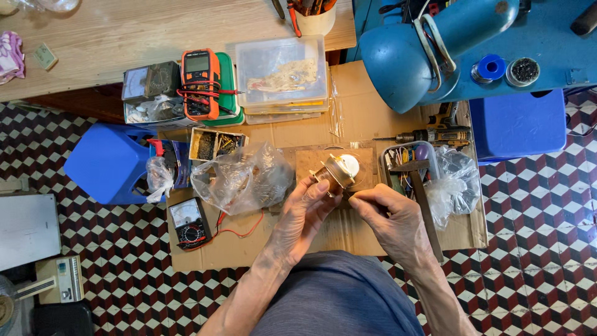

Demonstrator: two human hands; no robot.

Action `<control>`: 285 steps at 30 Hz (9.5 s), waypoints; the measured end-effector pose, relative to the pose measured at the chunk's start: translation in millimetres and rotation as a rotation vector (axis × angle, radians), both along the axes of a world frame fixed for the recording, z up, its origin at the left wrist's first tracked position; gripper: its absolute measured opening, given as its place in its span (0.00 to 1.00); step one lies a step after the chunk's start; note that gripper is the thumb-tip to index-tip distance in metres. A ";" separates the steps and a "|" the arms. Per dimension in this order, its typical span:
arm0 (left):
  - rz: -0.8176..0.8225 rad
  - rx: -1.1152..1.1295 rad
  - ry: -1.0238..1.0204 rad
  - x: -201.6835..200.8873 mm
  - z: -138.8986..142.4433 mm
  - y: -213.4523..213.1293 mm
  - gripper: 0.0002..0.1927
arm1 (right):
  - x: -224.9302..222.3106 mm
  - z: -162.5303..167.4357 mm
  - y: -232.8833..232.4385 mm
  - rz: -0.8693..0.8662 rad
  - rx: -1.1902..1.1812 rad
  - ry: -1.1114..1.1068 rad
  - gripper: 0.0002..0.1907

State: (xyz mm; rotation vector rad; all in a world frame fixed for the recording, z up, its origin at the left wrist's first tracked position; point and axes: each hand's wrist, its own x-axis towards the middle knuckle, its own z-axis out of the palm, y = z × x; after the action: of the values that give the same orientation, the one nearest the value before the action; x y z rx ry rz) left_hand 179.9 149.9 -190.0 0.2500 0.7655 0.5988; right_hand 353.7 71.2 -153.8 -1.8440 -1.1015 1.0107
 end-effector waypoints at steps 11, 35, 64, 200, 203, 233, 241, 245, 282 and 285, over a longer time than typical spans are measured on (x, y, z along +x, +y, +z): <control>-0.056 0.236 0.092 -3.6 0.5 -8.0 0.34 | 3.5 52.8 24.6 0.216 0.169 -0.330 0.06; -0.288 0.535 0.284 -32.3 17.1 -7.7 0.37 | 13.7 36.0 58.1 0.524 0.224 -0.436 0.07; 0.032 0.080 -0.102 -27.9 16.1 9.1 0.28 | 1.5 -8.6 -5.2 0.005 -0.155 0.106 0.10; 0.066 0.269 0.161 -26.6 -39.4 -96.3 0.28 | -50.9 72.7 -100.0 -0.097 0.029 -0.132 0.13; 0.062 0.310 0.043 -39.3 -35.7 -86.2 0.27 | -70.1 70.7 -94.7 -0.106 0.044 -0.155 0.13; 0.546 0.457 0.348 109.1 85.6 -132.4 0.28 | 109.9 62.3 -111.1 0.274 0.038 -0.052 0.09; 0.591 0.275 0.306 99.4 60.6 -149.9 0.24 | 97.6 52.8 -126.1 0.339 0.116 -0.060 0.06; 0.582 0.235 0.221 103.1 54.9 -142.9 0.22 | 98.7 61.5 -123.2 0.284 0.105 -0.092 0.06; 0.147 0.707 0.515 66.8 41.9 -180.4 0.26 | 81.0 83.5 -64.6 0.641 0.424 -0.673 0.06; 0.100 0.756 0.559 63.8 49.2 -187.0 0.25 | 82.3 83.7 -62.8 0.652 0.372 -0.678 0.07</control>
State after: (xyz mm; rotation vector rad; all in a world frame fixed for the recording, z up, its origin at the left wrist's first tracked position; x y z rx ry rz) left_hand 243.7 -37.1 -140.8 1.1142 1.0645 0.9164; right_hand 436.0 8.5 -70.1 -1.5639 -2.2252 0.4265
